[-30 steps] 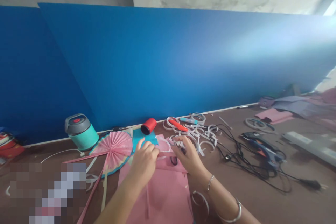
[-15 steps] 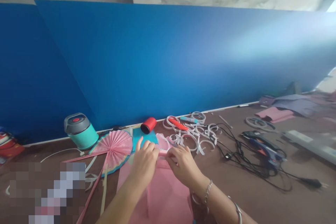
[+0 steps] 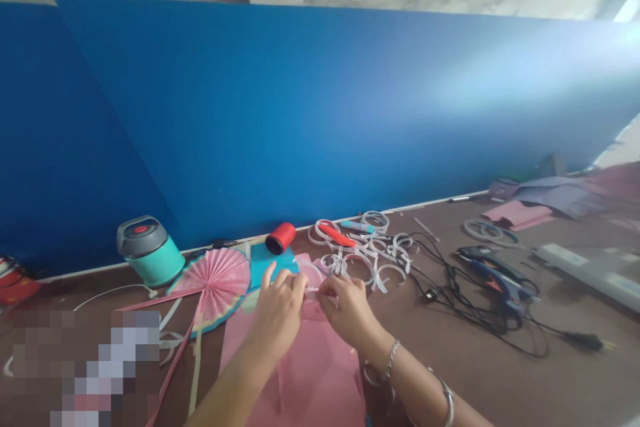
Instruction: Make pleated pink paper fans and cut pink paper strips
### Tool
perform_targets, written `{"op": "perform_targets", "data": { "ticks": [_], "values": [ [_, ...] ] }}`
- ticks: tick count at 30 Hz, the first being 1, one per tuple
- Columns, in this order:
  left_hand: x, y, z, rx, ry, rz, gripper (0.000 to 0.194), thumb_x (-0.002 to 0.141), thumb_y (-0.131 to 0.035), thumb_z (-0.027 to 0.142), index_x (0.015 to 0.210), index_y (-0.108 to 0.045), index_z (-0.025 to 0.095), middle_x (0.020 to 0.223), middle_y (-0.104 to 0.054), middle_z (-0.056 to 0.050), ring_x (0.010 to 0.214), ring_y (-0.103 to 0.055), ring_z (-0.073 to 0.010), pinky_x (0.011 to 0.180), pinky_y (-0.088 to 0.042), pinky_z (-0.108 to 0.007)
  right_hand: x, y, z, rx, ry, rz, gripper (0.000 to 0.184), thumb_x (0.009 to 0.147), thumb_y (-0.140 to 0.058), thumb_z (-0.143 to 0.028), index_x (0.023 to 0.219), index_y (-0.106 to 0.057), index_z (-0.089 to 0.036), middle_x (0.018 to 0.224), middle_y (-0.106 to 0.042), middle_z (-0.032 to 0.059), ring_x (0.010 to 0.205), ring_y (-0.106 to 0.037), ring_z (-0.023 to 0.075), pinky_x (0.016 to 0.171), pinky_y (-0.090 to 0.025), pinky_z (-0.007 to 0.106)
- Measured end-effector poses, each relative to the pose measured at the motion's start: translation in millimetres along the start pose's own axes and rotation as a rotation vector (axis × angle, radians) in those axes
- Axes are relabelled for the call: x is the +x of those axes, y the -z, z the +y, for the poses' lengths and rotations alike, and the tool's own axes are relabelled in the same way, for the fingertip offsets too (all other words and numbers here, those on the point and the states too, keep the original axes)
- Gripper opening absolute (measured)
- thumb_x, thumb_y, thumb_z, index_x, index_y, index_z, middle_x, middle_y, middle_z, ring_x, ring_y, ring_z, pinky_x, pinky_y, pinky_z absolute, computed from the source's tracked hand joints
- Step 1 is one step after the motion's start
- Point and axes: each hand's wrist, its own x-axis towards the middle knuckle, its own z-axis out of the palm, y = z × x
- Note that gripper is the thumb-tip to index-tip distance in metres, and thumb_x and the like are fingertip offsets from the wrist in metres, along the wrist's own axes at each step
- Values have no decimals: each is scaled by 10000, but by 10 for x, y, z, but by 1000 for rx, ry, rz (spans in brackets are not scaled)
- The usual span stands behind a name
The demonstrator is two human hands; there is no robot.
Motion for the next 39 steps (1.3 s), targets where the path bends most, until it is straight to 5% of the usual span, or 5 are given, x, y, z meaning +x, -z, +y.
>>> {"op": "perform_targets", "data": {
  "ticks": [30, 39],
  "values": [
    [-1, -1, 25, -43, -47, 3, 203, 868, -418, 83, 748, -521, 210, 726, -604, 4, 792, -538, -187, 1003, -320, -513, 17, 9, 16, -19, -64, -25, 87, 776, -553, -161, 726, -618, -188, 721, -665, -2, 726, -566, 158, 772, -287, 313],
    [6, 4, 33, -85, -82, 22, 237, 795, -479, 9, 732, -564, 221, 748, -631, 15, 858, -546, -190, 1021, -299, -511, 20, 31, 9, -20, -62, -10, 83, 767, -555, -155, 714, -608, -192, 699, -664, -7, 713, -565, 161, 767, -290, 311]
  ]
}}
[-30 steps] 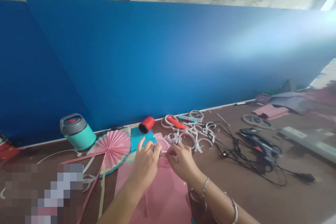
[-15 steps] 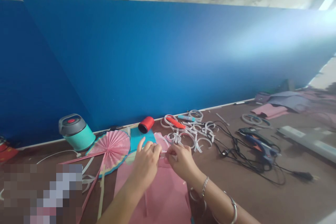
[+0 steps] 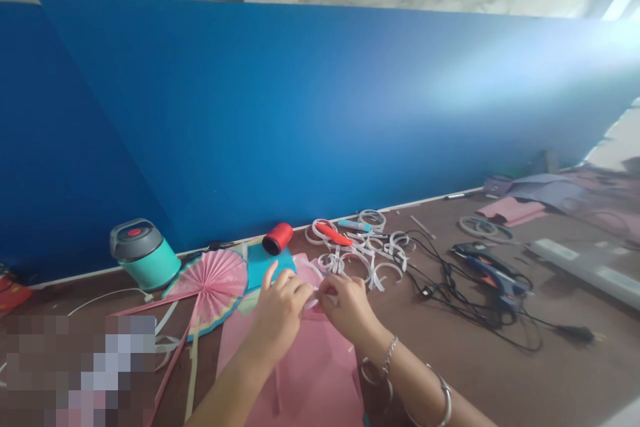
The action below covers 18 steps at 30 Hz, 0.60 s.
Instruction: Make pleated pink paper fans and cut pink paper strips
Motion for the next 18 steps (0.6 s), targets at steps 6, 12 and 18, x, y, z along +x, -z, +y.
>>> {"op": "perform_targets", "data": {
  "ticks": [6, 12, 18],
  "values": [
    [3, 3, -8, -1, -11, -18, 240, 798, -496, 18, 707, -587, 220, 732, -626, 17, 875, -553, -186, 1036, -280, -520, 7, 14, -8, -16, -6, 8, 80, 767, -562, -164, 705, -607, -187, 691, -654, -9, 693, -551, 152, 744, -284, 304],
    [11, 9, -28, -13, -45, 33, 226, 825, -502, 54, 688, -592, 210, 719, -640, 17, 858, -569, -185, 1053, -252, -559, 12, 18, 8, -11, -3, 29, 79, 785, -581, -217, 718, -619, -197, 686, -656, -11, 700, -556, 155, 760, -294, 308],
    [17, 19, -66, -33, -69, 71, 227, 854, -488, 94, 738, -637, 221, 750, -670, 13, 898, -578, -185, 1081, -206, -570, 19, 21, 33, 35, 7, 71, 101, 791, -573, -225, 705, -626, -218, 656, -661, -20, 657, -570, 150, 711, -343, 280]
  ]
}}
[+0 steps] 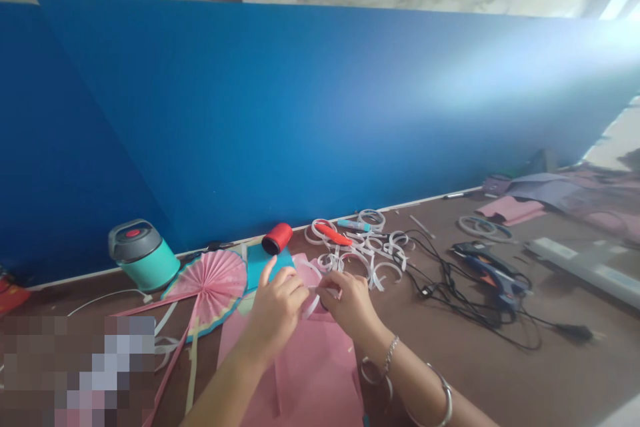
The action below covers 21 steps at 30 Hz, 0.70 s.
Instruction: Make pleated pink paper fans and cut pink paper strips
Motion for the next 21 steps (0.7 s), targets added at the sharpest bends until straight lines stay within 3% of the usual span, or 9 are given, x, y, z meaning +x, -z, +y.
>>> {"op": "perform_targets", "data": {
  "ticks": [6, 10, 21],
  "values": [
    [-3, 44, -27, -14, -19, 31, 240, 853, -483, 73, 772, -650, 226, 805, -691, 12, 964, -580, -186, 1092, -199, -548, -1, 21, -2, 131, -43, 35, 89, 780, -569, -270, 811, -642, -230, 620, -656, -23, 598, -580, 150, 632, -388, 261],
    [-9, 74, -51, -14, -27, 69, 218, 863, -496, 96, 822, -657, 237, 813, -697, 21, 981, -581, -186, 1101, -185, -543, 26, 68, -3, 177, -87, 52, 237, 755, -575, -268, 987, -611, -232, 585, -642, -45, 560, -574, 149, 618, -399, 266],
    [-41, 79, -100, 44, -37, 216, 225, 886, -477, 111, 862, -664, 235, 877, -716, 19, 975, -600, -185, 1112, -144, -550, 63, 142, -18, 208, -62, 135, 168, 742, -582, -279, 883, -636, -204, 665, -656, 8, 646, -596, 169, 630, -415, 284]
  ]
}}
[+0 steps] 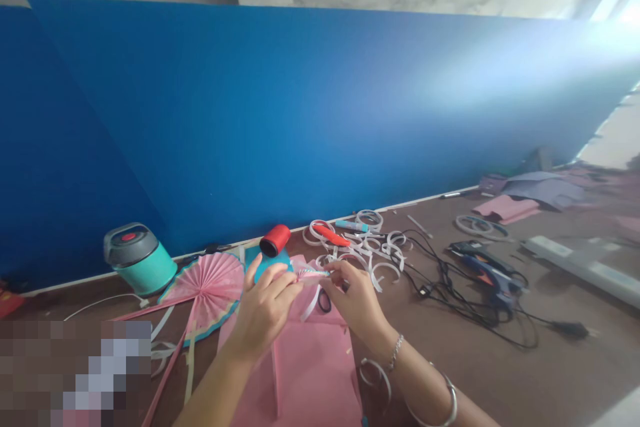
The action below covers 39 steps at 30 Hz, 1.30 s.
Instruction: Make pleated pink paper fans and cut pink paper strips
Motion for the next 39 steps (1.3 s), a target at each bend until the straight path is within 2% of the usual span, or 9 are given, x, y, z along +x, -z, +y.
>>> {"op": "perform_targets", "data": {
  "ticks": [11, 17, 27, 30, 32, 34, 36, 39],
  "values": [
    [-28, -16, 5, 43, -26, 89, 194, 882, -516, 118, 878, -661, 247, 904, -733, 37, 950, -629, -175, 1115, -133, -529, 2, 11, 6, 37, 19, 65, 139, 743, -614, -282, 855, -638, -203, 660, -667, 12, 647, -618, 173, 612, -428, 279],
    [-38, -17, 2, 78, -49, 121, 174, 872, -537, 122, 864, -659, 247, 901, -736, 41, 941, -628, -166, 1101, -153, -485, -3, 12, 8, 68, -16, 45, 148, 752, -589, -285, 862, -646, -203, 700, -683, 29, 677, -630, 182, 614, -442, 281],
    [-39, -59, -17, 74, -97, 188, 214, 874, -507, 98, 861, -671, 235, 861, -734, 25, 914, -625, -161, 1101, -154, -475, 28, 4, 85, 79, -78, 21, 156, 750, -587, -298, 859, -632, -197, 615, -644, 5, 595, -578, 164, 611, -433, 280],
    [-46, -62, -39, 76, -81, 197, 195, 872, -519, 120, 863, -674, 237, 861, -735, 19, 913, -625, -167, 1102, -156, -487, 50, 11, 127, 23, -93, 70, 142, 748, -560, -251, 861, -628, -197, 646, -632, 10, 619, -565, 174, 622, -428, 294],
    [-54, -64, -52, 78, -69, 196, 179, 869, -530, 133, 874, -674, 240, 871, -735, 20, 923, -623, -174, 1101, -159, -496, 57, 23, 130, 17, -40, 141, 138, 764, -550, -254, 866, -623, -197, 749, -644, 36, 721, -577, 200, 681, -437, 322],
    [-61, -70, -58, 78, -76, 178, 187, 870, -523, 127, 881, -671, 240, 884, -734, 20, 936, -623, -176, 1101, -159, -504, 48, 38, 111, 81, 80, 182, 140, 811, -519, -277, 873, -619, -201, 876, -639, 61, 858, -569, 222, 779, -435, 355],
    [-62, -80, -56, 85, -93, 165, 194, 867, -517, 112, 868, -667, 236, 886, -733, 20, 937, -626, -172, 1104, -155, -511, 25, 51, 84, 179, 185, 180, 204, 876, -430, -273, 882, -625, -213, 973, -618, 70, 968, -542, 225, 854, -417, 373],
    [-55, -89, -40, 101, -108, 170, 195, 859, -519, 97, 845, -661, 230, 875, -730, 23, 922, -630, -164, 1110, -142, -525, -19, 49, 57, 250, 247, 139, 271, 910, -375, -258, 954, -642, -236, 1095, -580, 72, 1070, -502, 231, 922, -388, 400]
  ]
}}
